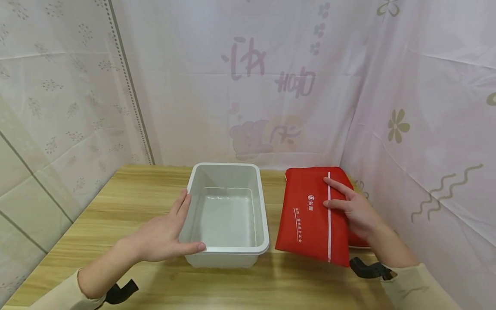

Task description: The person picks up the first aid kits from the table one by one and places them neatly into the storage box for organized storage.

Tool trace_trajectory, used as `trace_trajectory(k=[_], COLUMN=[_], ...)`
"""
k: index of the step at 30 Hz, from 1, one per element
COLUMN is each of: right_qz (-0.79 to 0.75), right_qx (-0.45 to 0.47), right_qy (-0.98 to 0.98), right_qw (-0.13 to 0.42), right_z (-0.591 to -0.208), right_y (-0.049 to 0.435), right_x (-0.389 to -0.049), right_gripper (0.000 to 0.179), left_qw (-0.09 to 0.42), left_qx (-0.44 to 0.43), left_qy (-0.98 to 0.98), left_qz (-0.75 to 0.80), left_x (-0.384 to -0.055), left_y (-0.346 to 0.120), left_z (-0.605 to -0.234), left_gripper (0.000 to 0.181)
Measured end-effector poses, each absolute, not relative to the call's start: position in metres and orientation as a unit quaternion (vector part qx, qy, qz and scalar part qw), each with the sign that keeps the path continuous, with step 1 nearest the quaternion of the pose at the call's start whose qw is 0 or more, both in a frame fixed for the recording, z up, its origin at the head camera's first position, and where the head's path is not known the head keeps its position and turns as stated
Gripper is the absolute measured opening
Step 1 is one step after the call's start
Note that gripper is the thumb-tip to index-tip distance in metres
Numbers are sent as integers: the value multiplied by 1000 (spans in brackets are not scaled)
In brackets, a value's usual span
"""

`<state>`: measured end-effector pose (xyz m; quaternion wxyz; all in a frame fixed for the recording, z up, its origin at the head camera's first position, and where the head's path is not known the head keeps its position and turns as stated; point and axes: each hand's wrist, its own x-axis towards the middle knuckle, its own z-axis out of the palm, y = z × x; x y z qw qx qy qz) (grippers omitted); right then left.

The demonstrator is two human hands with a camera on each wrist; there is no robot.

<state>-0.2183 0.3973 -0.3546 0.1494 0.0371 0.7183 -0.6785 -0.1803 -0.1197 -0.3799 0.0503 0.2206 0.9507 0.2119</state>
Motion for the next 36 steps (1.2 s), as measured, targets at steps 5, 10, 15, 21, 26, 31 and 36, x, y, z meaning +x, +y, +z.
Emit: trace_trajectory(k=[5,10,15,21,26,31,36], right_qz=[-681,-690,-707,-716,-709,-716,-718], right_qx=[29,20,-7,-33,-24,-30,-24], right_qy=[717,711,696,687,694,685,682], right_qw=[143,133,126,119,122,131,134], right_z=[-347,-339,-327,-310,-296,-286,-278], right_y=[399,400,400,395,380,363,342], right_x=[-220,-224,-226,-229,-233,-235,-239], right_gripper=[75,75,72,71,72,73,72], left_qw=[53,55,56,55,56,55,52], left_qx=[218,217,218,217,216,215,214], left_qy=[950,950,951,951,951,950,951], left_qz=[216,218,214,214,216,217,218], left_x=[-180,-179,-180,-181,-180,-180,-181], left_y=[-119,-119,-118,-119,-120,-119,-118], left_z=[-380,-379,-379,-380,-379,-379,-379], left_gripper=[142,142,142,143,143,143,143])
